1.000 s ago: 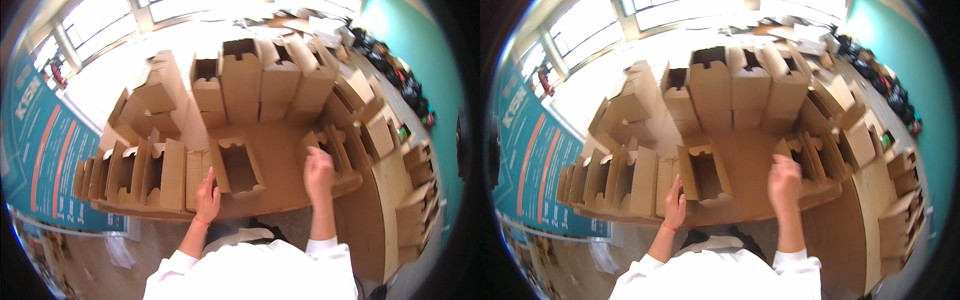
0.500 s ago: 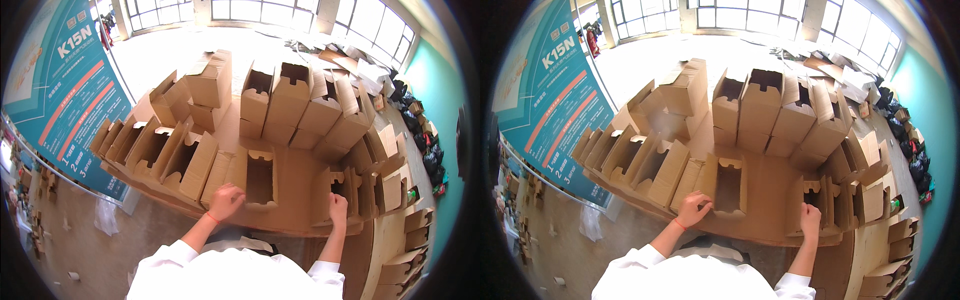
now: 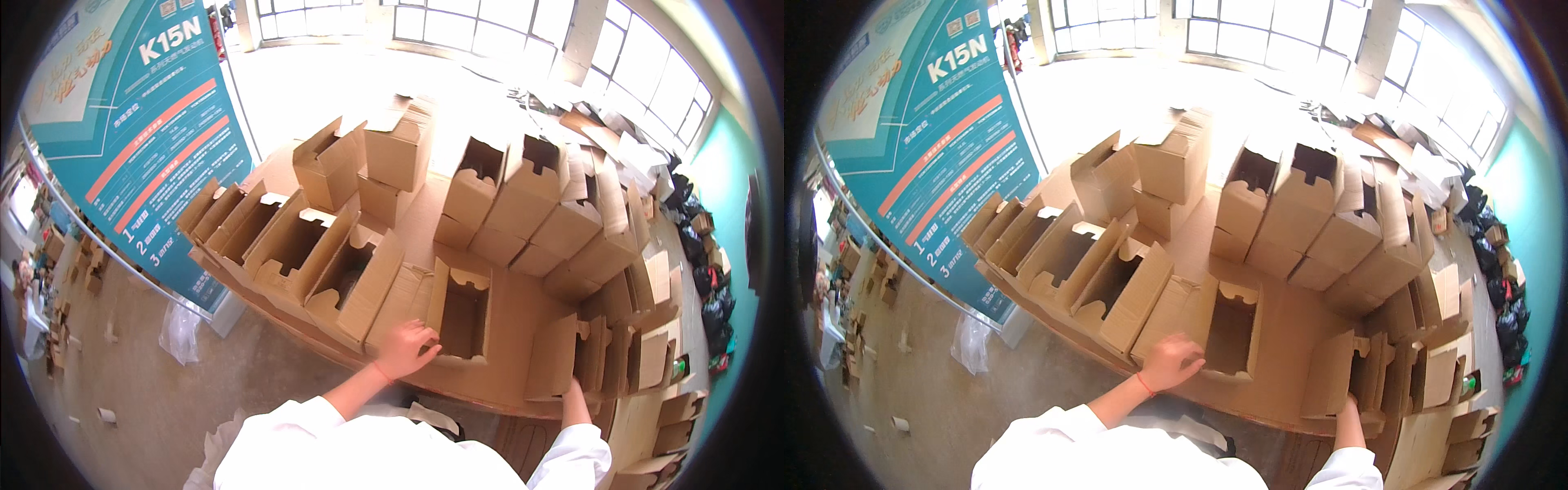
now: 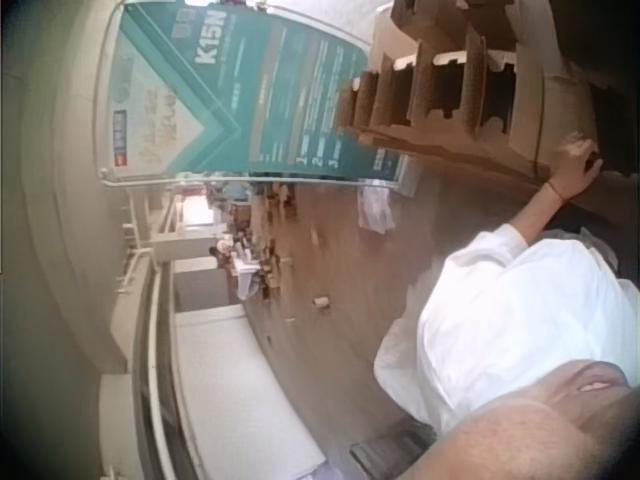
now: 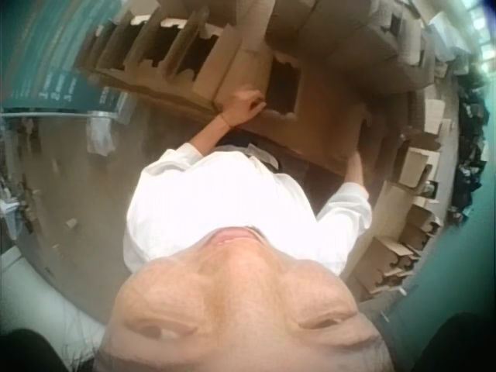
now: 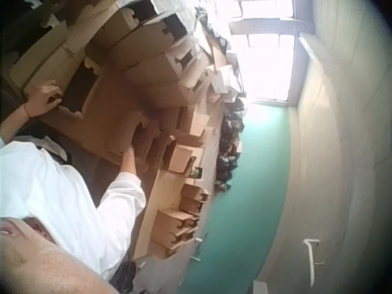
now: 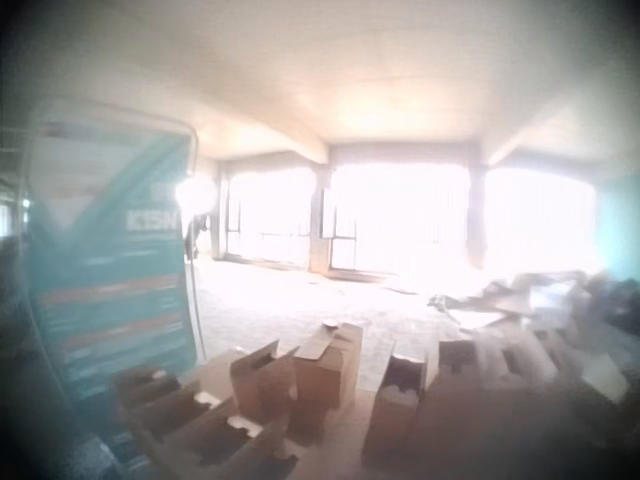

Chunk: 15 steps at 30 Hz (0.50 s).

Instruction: The person places green-capped plastic bottles into individual cardboard boxes on a table, handling each bottle by hand and sliding it into the open top of a box.

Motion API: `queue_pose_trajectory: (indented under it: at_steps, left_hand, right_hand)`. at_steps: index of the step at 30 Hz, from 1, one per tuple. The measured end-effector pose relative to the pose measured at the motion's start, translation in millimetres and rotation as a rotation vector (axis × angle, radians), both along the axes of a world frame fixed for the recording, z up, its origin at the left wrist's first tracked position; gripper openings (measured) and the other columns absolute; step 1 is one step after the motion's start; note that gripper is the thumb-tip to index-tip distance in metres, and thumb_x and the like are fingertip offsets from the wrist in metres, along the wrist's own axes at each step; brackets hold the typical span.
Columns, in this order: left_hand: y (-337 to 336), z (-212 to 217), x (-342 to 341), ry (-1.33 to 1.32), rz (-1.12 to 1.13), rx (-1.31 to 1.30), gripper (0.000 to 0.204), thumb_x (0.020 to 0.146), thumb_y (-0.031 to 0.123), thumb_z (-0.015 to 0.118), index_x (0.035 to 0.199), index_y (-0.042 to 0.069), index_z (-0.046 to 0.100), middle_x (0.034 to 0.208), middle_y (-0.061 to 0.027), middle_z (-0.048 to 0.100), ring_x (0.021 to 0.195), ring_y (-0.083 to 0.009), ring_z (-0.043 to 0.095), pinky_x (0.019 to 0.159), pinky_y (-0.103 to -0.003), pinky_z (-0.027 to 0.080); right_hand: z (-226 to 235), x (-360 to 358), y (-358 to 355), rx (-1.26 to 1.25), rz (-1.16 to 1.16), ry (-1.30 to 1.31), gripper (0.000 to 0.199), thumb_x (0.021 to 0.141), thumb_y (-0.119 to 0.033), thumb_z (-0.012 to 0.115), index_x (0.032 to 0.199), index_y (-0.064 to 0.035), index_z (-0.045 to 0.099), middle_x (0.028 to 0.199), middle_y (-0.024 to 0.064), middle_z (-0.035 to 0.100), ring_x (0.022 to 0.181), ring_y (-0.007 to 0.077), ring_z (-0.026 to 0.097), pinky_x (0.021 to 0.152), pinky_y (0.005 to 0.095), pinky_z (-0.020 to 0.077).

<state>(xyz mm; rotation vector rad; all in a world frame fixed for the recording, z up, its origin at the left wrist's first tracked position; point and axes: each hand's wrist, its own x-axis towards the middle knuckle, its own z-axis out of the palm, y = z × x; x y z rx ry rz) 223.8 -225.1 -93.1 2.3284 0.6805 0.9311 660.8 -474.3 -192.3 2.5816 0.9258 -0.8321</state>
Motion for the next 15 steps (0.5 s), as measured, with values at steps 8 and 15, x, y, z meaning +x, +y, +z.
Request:
queue_pose_trajectory:
  at_steps: [8,15]
  left_hand:
    - [0,2,-3,-0.013,-0.013,0.0,0.016,0.077,0.023,0.073,0.085,0.011,0.066,0.08,-0.0078,0.063,0.081,-0.0285,0.062,0.074,-0.038,0.051]
    - [4,1,0,-0.001,-0.039,-0.014,0.018,0.078,0.025,0.073,0.084,0.011,0.066,0.081,-0.008,0.065,0.085,-0.0286,0.063,0.077,-0.038,0.051]
  right_hand:
    - [2,-7,-6,0.036,0.081,0.081,0.054,0.082,-0.033,0.066,0.122,0.0032,0.056,0.12,0.0241,0.061,0.109,0.04,0.059,0.088,0.0445,0.0501]
    - [20,-16,-9,0.322,0.206,0.126,0.058,0.079,-0.032,0.07,0.123,0.0021,0.054,0.117,0.0263,0.061,0.109,0.0414,0.058,0.089,0.0452,0.0501]
